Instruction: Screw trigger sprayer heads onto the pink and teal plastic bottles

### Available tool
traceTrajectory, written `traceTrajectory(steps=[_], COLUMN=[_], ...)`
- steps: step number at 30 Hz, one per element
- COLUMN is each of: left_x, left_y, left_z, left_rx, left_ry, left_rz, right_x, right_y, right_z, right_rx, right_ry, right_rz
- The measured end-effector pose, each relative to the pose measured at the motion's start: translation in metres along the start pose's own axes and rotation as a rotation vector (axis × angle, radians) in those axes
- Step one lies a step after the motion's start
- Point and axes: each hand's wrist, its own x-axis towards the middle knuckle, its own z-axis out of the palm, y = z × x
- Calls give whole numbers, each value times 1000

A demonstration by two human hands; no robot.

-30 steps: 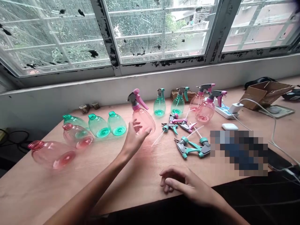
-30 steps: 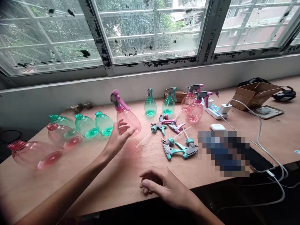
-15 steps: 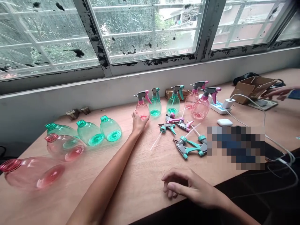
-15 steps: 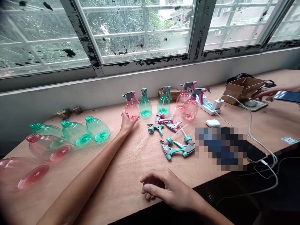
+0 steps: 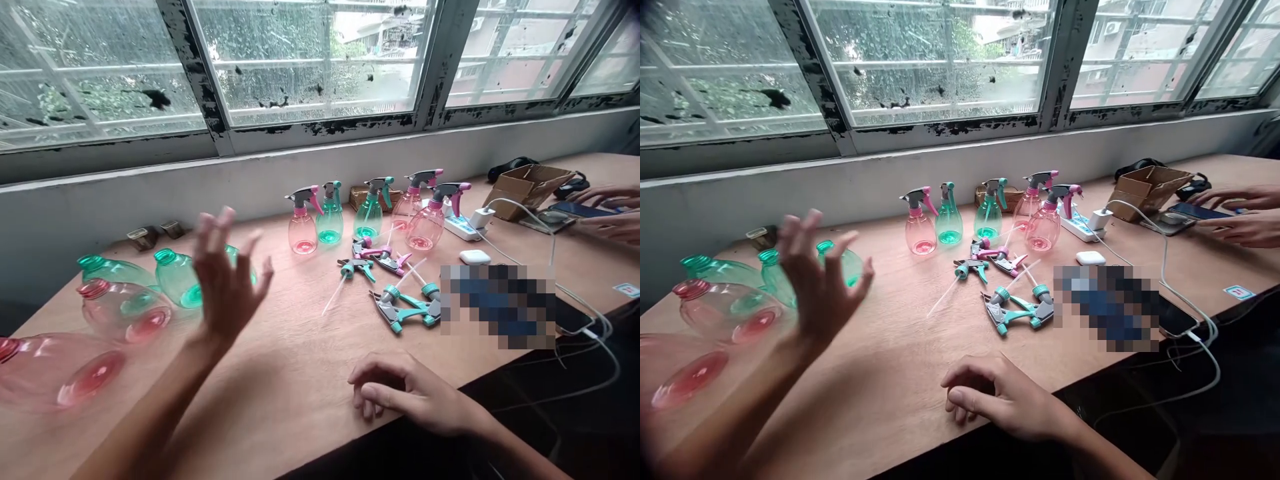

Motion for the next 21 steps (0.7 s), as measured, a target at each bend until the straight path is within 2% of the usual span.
traceTrajectory(steps=[2,3,6,9,15,18,21], left_x=[10,12,12,5,4,2,-14], left_y=[-15,-22,-41,-48,-41,-30,-12], left_z=[-13,-14,-6,7,12,6,-8], left_rx=[162,209,266,261,164,93,12], left_ry=[44,8,-154,-195,-250,-296,-355], left_rz=[-73,-119,-244,-288,-308,-316,-306], right_x=[-1,-1,-1,0,2,2,2], right_y=[0,0,1,3,5,5,6], right_z=[0,0,-1,-1,-3,-3,-3], right_rx=[2,2,-3,-13,-31,-19,9], right_ry=[-7,-10,-13,-13,-20,-25,-29], right_rz=[-7,-11,-30,-63,-127,-132,-124])
